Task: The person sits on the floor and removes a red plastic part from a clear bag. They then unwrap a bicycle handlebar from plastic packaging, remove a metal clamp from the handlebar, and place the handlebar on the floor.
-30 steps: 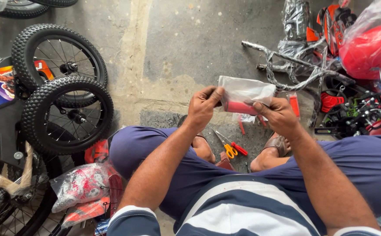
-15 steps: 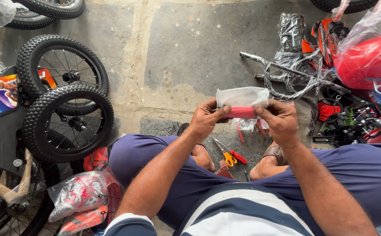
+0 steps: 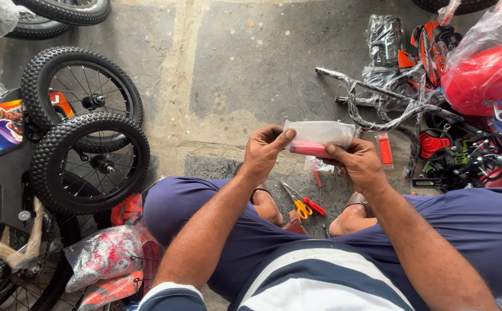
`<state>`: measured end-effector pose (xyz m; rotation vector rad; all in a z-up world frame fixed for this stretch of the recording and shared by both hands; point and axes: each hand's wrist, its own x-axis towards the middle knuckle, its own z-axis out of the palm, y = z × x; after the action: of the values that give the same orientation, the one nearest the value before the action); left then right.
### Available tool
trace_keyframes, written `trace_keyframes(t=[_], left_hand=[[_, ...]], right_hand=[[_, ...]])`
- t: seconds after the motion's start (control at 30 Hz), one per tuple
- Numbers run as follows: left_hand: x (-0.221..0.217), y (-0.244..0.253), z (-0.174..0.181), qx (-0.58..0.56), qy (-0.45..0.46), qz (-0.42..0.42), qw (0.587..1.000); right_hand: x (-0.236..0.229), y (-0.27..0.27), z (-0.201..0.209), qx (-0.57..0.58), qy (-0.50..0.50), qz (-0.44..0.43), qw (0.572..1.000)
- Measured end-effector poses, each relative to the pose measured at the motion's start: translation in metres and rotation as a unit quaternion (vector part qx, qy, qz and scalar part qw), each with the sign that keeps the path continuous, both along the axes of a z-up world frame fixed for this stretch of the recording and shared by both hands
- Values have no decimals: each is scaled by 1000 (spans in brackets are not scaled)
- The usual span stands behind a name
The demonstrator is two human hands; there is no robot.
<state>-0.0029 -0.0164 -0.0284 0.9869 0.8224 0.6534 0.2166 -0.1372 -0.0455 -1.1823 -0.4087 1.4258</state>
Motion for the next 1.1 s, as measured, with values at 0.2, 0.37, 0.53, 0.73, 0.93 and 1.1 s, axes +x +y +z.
trace_keyframes(t=[0.2,0.37,0.53,0.73,0.93,1.1], left_hand=[[5,-2,10,-55,59,-68,994],[5,-2,8,-26,43,-63,997],[5,-3,7,-56,87,-71,992],[6,-2,0,-43,62,-63,995],[2,-4,-15,-10,45,-67,997],[2,-4,-4,-17,70,-90,993]], right_hand=[[-1,-1,-3,37,-21,-9,999],[-12,0,2,27,9,-34,999],[-14,-1,-1,69,-21,-14,997],[-21,2,-8,6,13,-60,998],[-24,2,-8,-14,-11,-50,999],[-19,0,-14,-30,6,-15,999]])
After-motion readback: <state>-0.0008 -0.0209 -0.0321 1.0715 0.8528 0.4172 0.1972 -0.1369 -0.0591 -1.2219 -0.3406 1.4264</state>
